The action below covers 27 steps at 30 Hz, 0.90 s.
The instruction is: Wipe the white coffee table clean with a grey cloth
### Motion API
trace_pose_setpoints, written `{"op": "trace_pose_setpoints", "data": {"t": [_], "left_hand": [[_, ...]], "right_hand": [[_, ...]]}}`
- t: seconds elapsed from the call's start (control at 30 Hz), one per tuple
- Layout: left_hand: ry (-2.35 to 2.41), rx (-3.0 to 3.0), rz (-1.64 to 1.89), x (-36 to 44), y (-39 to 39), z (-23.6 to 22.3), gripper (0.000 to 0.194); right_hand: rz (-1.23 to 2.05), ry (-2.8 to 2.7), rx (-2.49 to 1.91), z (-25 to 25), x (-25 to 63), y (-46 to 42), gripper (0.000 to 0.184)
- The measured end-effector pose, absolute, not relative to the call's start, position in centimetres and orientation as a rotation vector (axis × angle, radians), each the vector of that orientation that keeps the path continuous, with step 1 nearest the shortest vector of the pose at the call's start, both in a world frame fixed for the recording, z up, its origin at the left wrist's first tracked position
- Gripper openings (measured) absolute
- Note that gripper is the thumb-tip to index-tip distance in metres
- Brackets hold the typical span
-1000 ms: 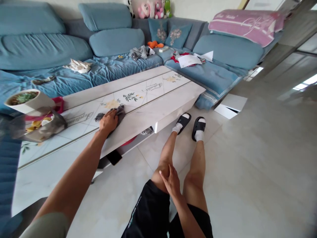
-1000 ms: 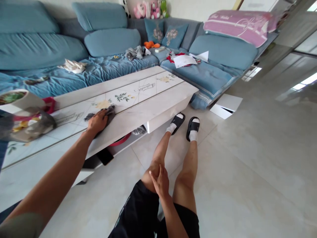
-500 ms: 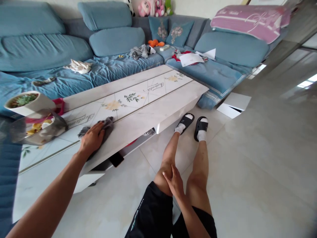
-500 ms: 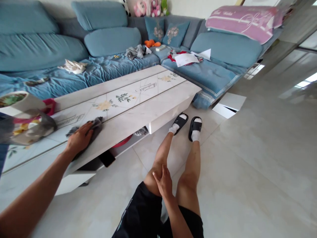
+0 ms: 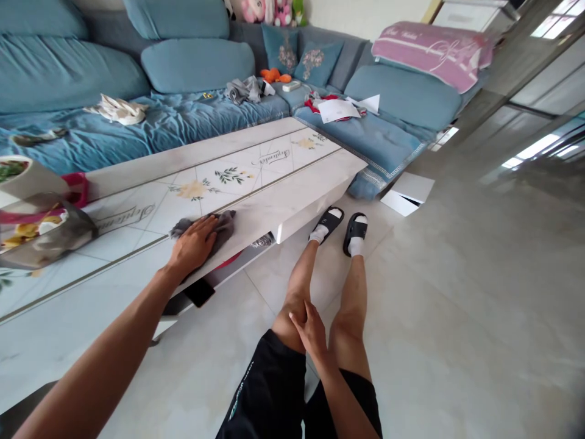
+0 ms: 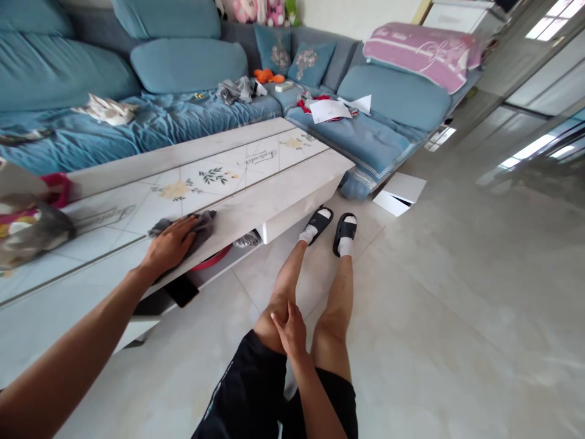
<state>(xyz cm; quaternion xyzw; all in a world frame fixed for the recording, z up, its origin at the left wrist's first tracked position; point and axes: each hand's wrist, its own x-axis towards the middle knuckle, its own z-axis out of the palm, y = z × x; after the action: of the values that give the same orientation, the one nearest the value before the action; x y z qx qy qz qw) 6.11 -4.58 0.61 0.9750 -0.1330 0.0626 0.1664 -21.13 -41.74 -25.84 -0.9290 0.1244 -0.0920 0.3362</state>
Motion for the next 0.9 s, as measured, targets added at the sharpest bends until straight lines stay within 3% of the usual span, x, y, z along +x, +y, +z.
{"op": "trace_pose_setpoints", "data": {"t": [0.13,0.27,0.4,0.53,0.63,0.7,0.9], "left_hand": [[-0.175,2.812,0.197,7.6,-2.1,1.0,0.061],[-0.074,2.812,0.241,10.2,-4.6,1.3,0.059],[-0.244,2.798,0.188,9.1,-6.8,1.4,0.06],[-0.381,2.79,0.143,5.6,-2.9,1.0,0.062],[-0.173,2.846,0.229,5.2,2.2,0.7,0.065],[0.013,2.878,0.256,6.7,4.2,0.7,0.066],[0.245,2.835,0.223,12.9,1.6,2.0,0.061]], "right_hand": [[-0.201,0.324,-2.425,-26.0,-20.0,-41.4,0.089],[-0.198,0.303,-2.453,-25.5,-20.4,-41.0,0.086],[-0.228,0.276,-2.481,-25.3,-21.1,-41.0,0.09],[-0.234,0.184,-2.501,-24.9,-22.9,-43.8,0.086],[-0.275,0.222,-2.612,-24.9,-25.8,-48.4,0.072],[-0.33,0.304,-2.704,-25.2,-27.5,-51.5,0.073],[-0.349,0.386,-2.797,-26.2,-27.6,-55.1,0.069]]}}
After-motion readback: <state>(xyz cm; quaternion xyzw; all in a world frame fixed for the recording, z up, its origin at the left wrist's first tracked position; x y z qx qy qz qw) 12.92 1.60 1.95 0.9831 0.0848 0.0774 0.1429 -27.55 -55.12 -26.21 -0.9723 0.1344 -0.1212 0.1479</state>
